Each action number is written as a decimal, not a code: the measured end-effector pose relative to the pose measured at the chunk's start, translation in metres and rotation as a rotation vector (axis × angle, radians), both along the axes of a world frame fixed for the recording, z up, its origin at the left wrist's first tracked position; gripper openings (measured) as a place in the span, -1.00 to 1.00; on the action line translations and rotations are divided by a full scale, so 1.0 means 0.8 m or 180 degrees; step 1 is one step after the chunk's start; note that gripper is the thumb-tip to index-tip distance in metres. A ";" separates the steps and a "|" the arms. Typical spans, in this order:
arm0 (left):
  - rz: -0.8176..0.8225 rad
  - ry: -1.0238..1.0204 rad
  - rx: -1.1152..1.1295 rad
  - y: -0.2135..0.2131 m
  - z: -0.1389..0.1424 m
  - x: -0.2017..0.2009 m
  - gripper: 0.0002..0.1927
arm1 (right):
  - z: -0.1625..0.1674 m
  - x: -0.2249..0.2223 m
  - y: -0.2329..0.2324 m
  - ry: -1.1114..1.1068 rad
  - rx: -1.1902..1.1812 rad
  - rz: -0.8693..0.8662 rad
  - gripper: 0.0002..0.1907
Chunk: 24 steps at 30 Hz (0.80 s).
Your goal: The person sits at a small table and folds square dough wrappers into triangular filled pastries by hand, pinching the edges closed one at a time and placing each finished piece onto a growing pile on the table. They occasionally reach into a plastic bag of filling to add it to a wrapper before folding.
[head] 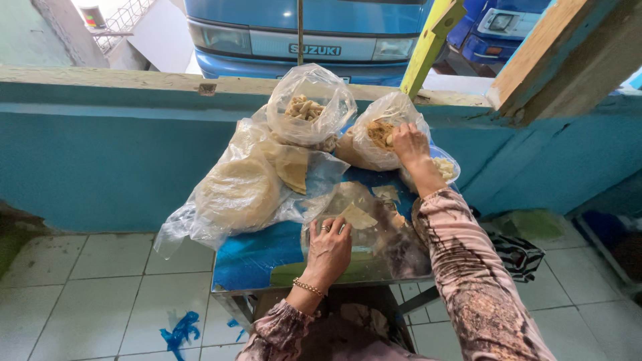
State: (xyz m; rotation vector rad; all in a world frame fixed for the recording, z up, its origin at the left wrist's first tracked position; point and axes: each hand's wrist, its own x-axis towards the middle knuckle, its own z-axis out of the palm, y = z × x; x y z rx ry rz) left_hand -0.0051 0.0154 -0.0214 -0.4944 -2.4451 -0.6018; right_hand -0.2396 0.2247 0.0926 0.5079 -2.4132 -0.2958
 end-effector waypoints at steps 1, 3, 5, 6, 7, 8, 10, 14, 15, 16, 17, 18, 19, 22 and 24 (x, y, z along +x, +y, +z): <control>-0.0006 -0.0045 -0.0010 0.000 0.000 0.001 -0.77 | 0.002 0.001 -0.001 -0.0017 -0.0076 0.0037 -0.83; -0.0005 -0.0115 -0.0028 0.001 -0.001 0.000 -0.76 | 0.010 0.005 0.000 -0.0708 -0.0344 -0.0011 -0.80; -0.0008 -0.0049 -0.0032 0.001 -0.002 0.000 -0.75 | 0.018 0.009 -0.002 -0.1031 -0.0455 -0.0186 -0.78; -0.0003 -0.0020 -0.0034 0.001 -0.003 0.000 -0.75 | 0.023 0.008 -0.003 -0.1014 -0.0434 -0.0334 -0.81; -0.0001 -0.0016 -0.0024 0.000 -0.003 0.000 -0.75 | 0.026 0.008 -0.001 -0.1006 -0.0421 -0.0493 -0.82; -0.0008 -0.0014 -0.0017 0.001 -0.004 0.000 -0.75 | 0.028 0.008 0.002 -0.0889 -0.0454 -0.0459 -0.82; -0.0004 -0.0017 -0.0019 0.001 -0.006 -0.002 -0.75 | 0.031 0.006 0.007 -0.0632 -0.0515 -0.0389 -0.79; 0.0007 -0.0029 -0.0024 0.001 -0.008 -0.003 -0.75 | 0.019 0.002 0.007 -0.0519 -0.0477 -0.0311 -0.78; 0.0007 -0.0026 -0.0020 0.001 -0.008 -0.003 -0.75 | 0.014 0.001 0.003 -0.0582 -0.0436 -0.0358 -0.77; 0.0013 -0.0026 -0.0018 0.001 -0.008 -0.003 -0.75 | 0.010 0.000 -0.001 -0.0640 -0.0397 -0.0401 -0.76; 0.0015 -0.0026 -0.0018 0.000 -0.008 -0.002 -0.75 | 0.007 -0.001 -0.003 -0.0695 -0.0431 -0.0382 -0.77; 0.0005 -0.0030 -0.0021 0.000 -0.008 -0.002 -0.76 | 0.003 -0.001 -0.005 -0.0755 -0.0468 -0.0374 -0.77; -0.0010 -0.0045 -0.0023 0.000 -0.008 -0.002 -0.75 | 0.001 -0.001 -0.005 -0.0807 -0.0510 -0.0367 -0.78; -0.0003 -0.0039 -0.0009 0.000 -0.008 -0.003 -0.73 | 0.001 -0.003 0.011 -0.0955 -0.1032 -0.0475 -0.70; -0.0005 0.0013 0.0009 0.001 -0.009 -0.005 -0.72 | -0.001 -0.003 0.031 -0.1053 -0.1604 -0.0453 -0.70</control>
